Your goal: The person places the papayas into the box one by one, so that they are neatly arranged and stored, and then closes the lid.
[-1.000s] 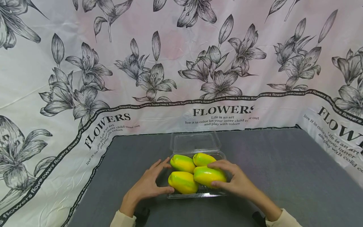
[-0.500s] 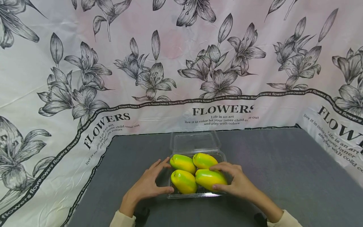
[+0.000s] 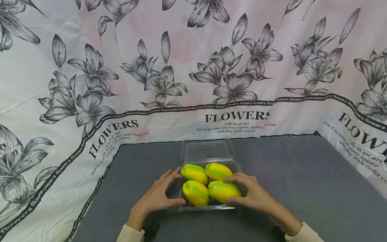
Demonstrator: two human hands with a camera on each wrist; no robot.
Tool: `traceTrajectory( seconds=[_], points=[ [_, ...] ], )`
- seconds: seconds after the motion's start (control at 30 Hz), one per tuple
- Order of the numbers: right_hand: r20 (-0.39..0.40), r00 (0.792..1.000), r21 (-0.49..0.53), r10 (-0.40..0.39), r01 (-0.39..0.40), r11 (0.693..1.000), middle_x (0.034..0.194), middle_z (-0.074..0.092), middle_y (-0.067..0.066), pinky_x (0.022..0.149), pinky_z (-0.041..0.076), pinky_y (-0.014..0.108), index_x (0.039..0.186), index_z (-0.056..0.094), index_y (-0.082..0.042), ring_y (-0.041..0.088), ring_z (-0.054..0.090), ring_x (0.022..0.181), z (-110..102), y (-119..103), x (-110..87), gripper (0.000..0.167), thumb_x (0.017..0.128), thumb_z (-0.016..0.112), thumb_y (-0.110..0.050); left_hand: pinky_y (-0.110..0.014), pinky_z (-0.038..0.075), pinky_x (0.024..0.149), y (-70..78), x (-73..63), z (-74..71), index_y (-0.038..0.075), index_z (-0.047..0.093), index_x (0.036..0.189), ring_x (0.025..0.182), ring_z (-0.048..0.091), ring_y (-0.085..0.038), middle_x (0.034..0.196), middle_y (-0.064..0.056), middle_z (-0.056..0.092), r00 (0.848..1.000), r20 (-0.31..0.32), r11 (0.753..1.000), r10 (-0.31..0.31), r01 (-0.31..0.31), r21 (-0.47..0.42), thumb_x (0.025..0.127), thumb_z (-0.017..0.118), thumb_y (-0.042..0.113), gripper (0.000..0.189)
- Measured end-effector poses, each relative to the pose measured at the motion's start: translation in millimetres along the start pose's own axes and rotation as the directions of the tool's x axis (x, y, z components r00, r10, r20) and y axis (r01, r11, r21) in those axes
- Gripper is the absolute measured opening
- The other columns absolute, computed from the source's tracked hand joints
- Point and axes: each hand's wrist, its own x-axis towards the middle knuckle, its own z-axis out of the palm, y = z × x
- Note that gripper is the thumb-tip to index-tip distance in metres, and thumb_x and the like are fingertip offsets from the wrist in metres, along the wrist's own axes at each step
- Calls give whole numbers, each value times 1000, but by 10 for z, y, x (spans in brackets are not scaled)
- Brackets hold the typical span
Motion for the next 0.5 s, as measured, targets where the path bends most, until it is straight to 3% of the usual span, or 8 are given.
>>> traceTrajectory(
  seconds=[0.2, 0.5],
  points=[
    [12, 1000, 8, 14, -14, 1000, 118, 69, -12, 89, 20, 32, 119, 67, -30, 5, 60, 103, -2, -6, 1, 53, 73, 92, -33, -82, 13, 113, -5, 0, 4, 45, 50, 140, 159, 13, -36, 170, 8, 23, 1000, -5, 1000, -5, 5, -1, 77, 81, 62, 72],
    [-3, 999, -44, -32, 32, 999, 122, 67, -12, 89, 22, 31, 120, 68, -29, 8, 59, 110, 5, -4, 24, 55, 71, 94, -30, -82, 14, 114, -5, -6, 11, 46, 49, 140, 159, 13, -35, 171, 8, 23, 1000, -8, 1000, -9, 9, 3, 77, 81, 62, 73]
  ],
)
